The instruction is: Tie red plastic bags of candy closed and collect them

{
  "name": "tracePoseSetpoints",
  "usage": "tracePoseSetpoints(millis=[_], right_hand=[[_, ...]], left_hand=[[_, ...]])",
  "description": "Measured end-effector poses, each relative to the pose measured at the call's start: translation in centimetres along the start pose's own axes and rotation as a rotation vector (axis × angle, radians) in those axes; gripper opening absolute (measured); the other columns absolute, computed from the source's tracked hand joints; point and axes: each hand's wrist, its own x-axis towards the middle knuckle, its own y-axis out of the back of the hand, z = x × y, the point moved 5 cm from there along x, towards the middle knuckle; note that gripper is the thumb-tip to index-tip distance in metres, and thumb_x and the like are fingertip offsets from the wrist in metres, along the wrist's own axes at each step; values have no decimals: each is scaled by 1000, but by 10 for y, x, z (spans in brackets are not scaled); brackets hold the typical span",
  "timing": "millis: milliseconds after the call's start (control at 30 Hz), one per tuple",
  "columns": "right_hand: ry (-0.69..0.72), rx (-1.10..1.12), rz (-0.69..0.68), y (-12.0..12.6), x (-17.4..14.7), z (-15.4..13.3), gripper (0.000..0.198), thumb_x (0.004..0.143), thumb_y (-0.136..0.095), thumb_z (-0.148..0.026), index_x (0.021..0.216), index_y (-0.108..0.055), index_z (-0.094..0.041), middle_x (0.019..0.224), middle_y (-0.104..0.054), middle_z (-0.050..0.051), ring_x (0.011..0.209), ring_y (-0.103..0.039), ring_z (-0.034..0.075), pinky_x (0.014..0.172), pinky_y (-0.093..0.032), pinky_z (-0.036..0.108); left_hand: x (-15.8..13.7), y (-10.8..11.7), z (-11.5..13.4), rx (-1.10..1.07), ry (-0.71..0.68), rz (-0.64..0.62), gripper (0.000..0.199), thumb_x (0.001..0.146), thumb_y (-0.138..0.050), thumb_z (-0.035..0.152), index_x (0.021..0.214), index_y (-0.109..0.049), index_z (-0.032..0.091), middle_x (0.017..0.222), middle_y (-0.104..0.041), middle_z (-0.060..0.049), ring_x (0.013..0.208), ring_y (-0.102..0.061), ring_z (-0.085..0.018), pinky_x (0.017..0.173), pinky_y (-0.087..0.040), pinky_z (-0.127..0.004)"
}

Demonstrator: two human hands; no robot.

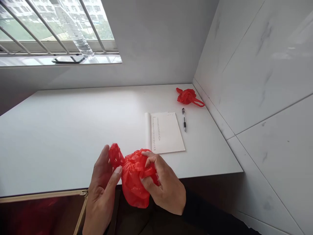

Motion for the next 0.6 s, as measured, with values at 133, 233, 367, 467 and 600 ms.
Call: tracePoseSetpoints(millis=[133, 233, 367, 467, 600], right_hand=[[123, -242, -56, -17, 2, 21, 59, 93, -56, -25, 149, -37, -27, 159, -43, 9, 149, -37, 28, 119, -41, 52], [230, -471, -50, -30, -1, 37, 72, 93, -48, -17, 161, -24, -22, 164, -34, 10, 153, -28, 29, 121, -38, 55], [298, -610, 6, -38, -5, 46, 80, 90, -46, -13, 164, -15, -20, 166, -27, 9, 154, -25, 29, 121, -39, 56], [296, -661, 21, -39, -6, 46, 80, 91, -46, -15, 164, -13, -18, 167, -26, 8, 154, -25, 29, 121, -40, 54], [278, -695, 3, -41, -4, 49, 79, 93, -46, -17, 164, -11, -16, 168, -24, 9, 155, -22, 28, 123, -38, 52]], left_hand=[[1, -19, -11, 206, -58, -141, 55, 102, -49, 42, 154, -34, 48, 167, -30, 7, 155, -24, -22, 126, -28, -43], [0, -33, -33, 350, -84, -272, 54, 106, -36, 40, 158, -26, 46, 170, -20, 7, 157, -13, -21, 128, -19, -50], [-3, -42, -48, 510, -206, -317, 56, 107, -27, 33, 161, -15, 41, 172, -13, 4, 158, -10, -22, 129, -12, -54], [-3, -43, -53, 603, -249, -290, 59, 107, -29, 29, 161, -11, 43, 172, -12, 5, 158, -11, -21, 129, -11, -52], [-2, -45, -59, 640, -238, -294, 60, 107, -28, 29, 161, -8, 43, 172, -10, 6, 158, -9, -20, 129, -12, -52]])
